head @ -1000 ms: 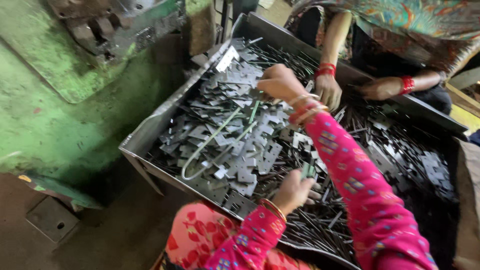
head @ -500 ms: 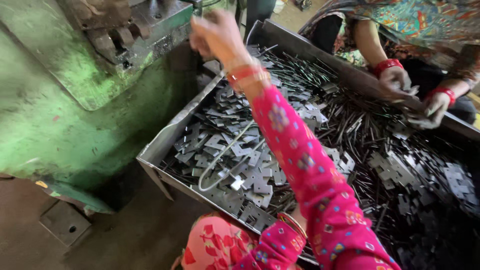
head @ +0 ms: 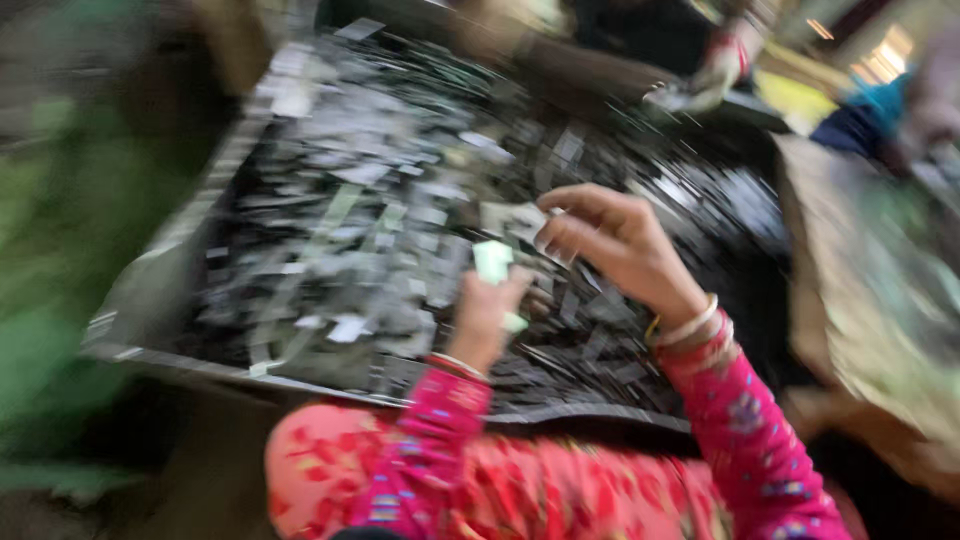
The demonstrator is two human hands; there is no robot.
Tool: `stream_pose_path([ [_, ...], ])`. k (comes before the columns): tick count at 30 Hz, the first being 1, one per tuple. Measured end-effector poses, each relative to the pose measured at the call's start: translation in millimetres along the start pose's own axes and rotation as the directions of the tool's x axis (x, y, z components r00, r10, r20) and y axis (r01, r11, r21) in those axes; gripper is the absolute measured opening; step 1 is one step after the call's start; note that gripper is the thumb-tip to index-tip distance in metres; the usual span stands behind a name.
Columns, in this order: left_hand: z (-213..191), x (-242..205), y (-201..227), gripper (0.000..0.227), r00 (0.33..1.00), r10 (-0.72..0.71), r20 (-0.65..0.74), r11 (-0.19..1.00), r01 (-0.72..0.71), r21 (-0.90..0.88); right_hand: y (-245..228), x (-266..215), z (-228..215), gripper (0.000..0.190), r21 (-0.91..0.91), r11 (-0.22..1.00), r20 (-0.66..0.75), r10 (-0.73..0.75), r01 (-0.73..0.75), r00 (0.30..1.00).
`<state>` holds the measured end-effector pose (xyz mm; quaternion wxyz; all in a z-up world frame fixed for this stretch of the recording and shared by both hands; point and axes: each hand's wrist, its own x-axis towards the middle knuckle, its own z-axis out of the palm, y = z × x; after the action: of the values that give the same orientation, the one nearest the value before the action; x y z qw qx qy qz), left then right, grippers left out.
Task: The person sits on the floor and repeatedly picks up small metal plates and pins from a large bin, inserts the pins into the plates, and places the assembled units into a cloth bag. The process is continuous and repetitive, with no tools used.
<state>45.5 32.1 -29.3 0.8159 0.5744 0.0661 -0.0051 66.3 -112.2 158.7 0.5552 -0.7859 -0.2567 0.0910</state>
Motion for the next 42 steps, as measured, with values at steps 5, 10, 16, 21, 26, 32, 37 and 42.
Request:
stream_pose_path([
  [5,-5.6,4.8,9.7,0.010,0.994,-0.040,0.102,0.940,0.072,-0.334,64.2,-92.6,-106.4,0.024,-0.103,0.967,-0.458,0.162,-0.233,0.874],
  [10,-7.5,0.1,16.9,0.016,0.990,-0.071,0.120,0.948,0.105,-0.299,133.2,-171.6,-154.1,0.020,-0.330,0.837,-0.684,0.107,-0.437,0.721],
  [16,-0.2,-14.7,18.7,0.018,0.981,-0.115,0.155,0.951,0.154,-0.270,233.8,-156.7,-130.1,0.024,-0.855,0.353,-0.471,-0.220,-0.381,0.854],
  [21,4.4,-21.5,17.0,0.021,0.962,-0.177,0.208,0.940,0.228,-0.254,275.8,-120.2,-124.8,0.015,-0.853,0.298,-0.479,-0.123,-0.428,0.869],
  [26,7.4,-16.9,21.6,0.029,0.906,-0.254,0.339,0.850,0.376,-0.368,235.8,-133.9,-111.3,0.019,-0.443,0.876,-0.701,-0.206,-0.191,0.683],
  [32,22.7,-28.7,3.3,0.032,0.835,-0.329,0.442,0.776,0.505,-0.378,154.0,-143.9,-48.8,0.026,0.613,0.784,-0.464,0.257,0.098,0.848],
  [37,28.1,-31.4,-17.9,0.027,0.843,-0.290,0.452,0.774,0.485,-0.407,114.6,-120.2,5.4,0.016,0.097,0.995,-0.561,0.065,-0.013,0.825],
  [42,30.2,-34.6,-23.7,0.034,0.900,-0.191,0.391,0.793,0.376,-0.479,74.7,-120.9,47.2,0.022,-0.706,0.708,-0.310,-0.264,-0.035,0.913],
])
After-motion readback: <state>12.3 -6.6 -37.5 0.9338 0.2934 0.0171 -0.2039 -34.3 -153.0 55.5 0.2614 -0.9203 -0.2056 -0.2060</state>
